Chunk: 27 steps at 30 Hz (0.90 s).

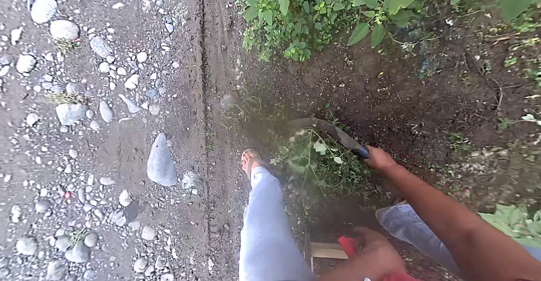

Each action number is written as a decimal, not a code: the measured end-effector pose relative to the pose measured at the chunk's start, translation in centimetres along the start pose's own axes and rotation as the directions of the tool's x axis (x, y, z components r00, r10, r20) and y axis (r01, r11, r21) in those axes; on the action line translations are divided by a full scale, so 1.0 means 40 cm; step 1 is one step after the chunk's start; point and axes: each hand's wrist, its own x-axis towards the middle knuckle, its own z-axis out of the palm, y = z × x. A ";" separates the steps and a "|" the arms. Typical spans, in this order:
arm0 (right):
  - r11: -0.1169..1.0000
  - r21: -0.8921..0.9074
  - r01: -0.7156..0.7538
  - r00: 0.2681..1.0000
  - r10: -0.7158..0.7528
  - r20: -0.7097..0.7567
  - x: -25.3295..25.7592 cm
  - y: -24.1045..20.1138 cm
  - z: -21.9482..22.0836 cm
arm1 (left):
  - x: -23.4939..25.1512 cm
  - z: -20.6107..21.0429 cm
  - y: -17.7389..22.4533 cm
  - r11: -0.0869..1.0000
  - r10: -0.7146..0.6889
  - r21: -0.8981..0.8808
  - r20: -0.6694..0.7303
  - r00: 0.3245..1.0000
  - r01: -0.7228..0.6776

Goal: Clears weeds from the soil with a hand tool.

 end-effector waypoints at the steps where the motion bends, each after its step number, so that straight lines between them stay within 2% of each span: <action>1: 1.000 -0.020 0.004 1.000 -0.004 -0.010 -0.010 0.014 -0.015 | -0.015 -0.003 0.001 1.000 0.009 -0.008 -0.006 1.000 -0.009; 3: 0.997 0.068 0.026 0.996 -0.020 -0.082 -0.017 0.016 -0.045 | -0.029 -0.010 0.003 1.000 0.008 0.025 0.025 1.000 -0.008; 5: 0.958 0.283 0.051 0.986 -0.003 -0.167 -0.015 -0.031 -0.069 | -0.029 -0.011 0.011 0.999 -0.016 0.037 0.036 0.999 0.014; 7: 0.846 0.531 0.059 0.979 0.056 -0.197 0.004 -0.116 -0.078 | -0.032 -0.006 0.015 0.999 -0.043 0.029 0.016 0.999 0.043; 9: 0.741 0.671 0.034 0.977 0.117 -0.178 0.038 -0.186 -0.060 | -0.005 0.002 0.009 0.999 -0.039 -0.018 0.013 0.999 0.040; 10: 0.760 0.650 0.018 0.978 0.121 -0.168 0.052 -0.197 -0.048 | 0.002 0.003 0.005 0.999 -0.029 -0.022 0.014 0.999 0.030; 11: 0.830 0.558 -0.003 0.982 0.108 -0.155 0.060 -0.191 -0.042 | 0.000 0.003 -0.001 0.999 -0.024 -0.037 0.012 1.000 0.025; 13: 0.956 0.292 -0.030 0.991 0.066 -0.116 0.067 -0.147 -0.050 | -0.030 -0.001 -0.010 0.999 -0.013 -0.037 -0.005 1.000 0.013; 16: 0.996 0.089 0.003 0.983 0.013 -0.182 0.067 -0.094 -0.125 | -0.058 -0.002 -0.009 0.998 0.004 -0.056 -0.025 1.000 -0.006; 18: 0.994 0.111 0.017 0.971 0.010 -0.239 0.069 -0.098 -0.175 | -0.013 0.013 -0.008 0.997 -0.001 -0.080 -0.050 0.999 -0.003; 19: 0.983 0.181 0.012 0.968 0.034 -0.248 0.067 -0.118 -0.188 | 0.027 0.022 -0.009 0.996 -0.005 -0.094 -0.062 0.998 -0.001; 20: 0.955 0.295 0.009 0.966 0.068 -0.251 0.063 -0.146 -0.190 | 0.038 0.021 -0.010 0.995 -0.001 -0.098 -0.059 0.998 -0.005; 22: 0.826 0.563 0.010 0.970 0.129 -0.206 0.063 -0.209 -0.156 | -0.005 0.001 -0.008 1.000 0.006 -0.018 -0.019 1.000 -0.006; 23: 0.776 0.630 0.012 0.976 0.128 -0.177 0.065 -0.228 -0.124 | -0.022 -0.003 -0.005 1.000 0.013 0.015 -0.013 1.000 -0.012; 24: 0.790 0.613 0.006 0.984 0.103 -0.144 0.067 -0.230 -0.093 | -0.031 -0.004 -0.004 0.999 0.021 0.038 -0.013 1.000 -0.020; 27: 0.957 0.288 -0.021 0.999 0.034 -0.038 0.067 -0.169 -0.067 | -0.046 -0.002 -0.010 0.999 0.032 0.019 -0.029 0.999 -0.031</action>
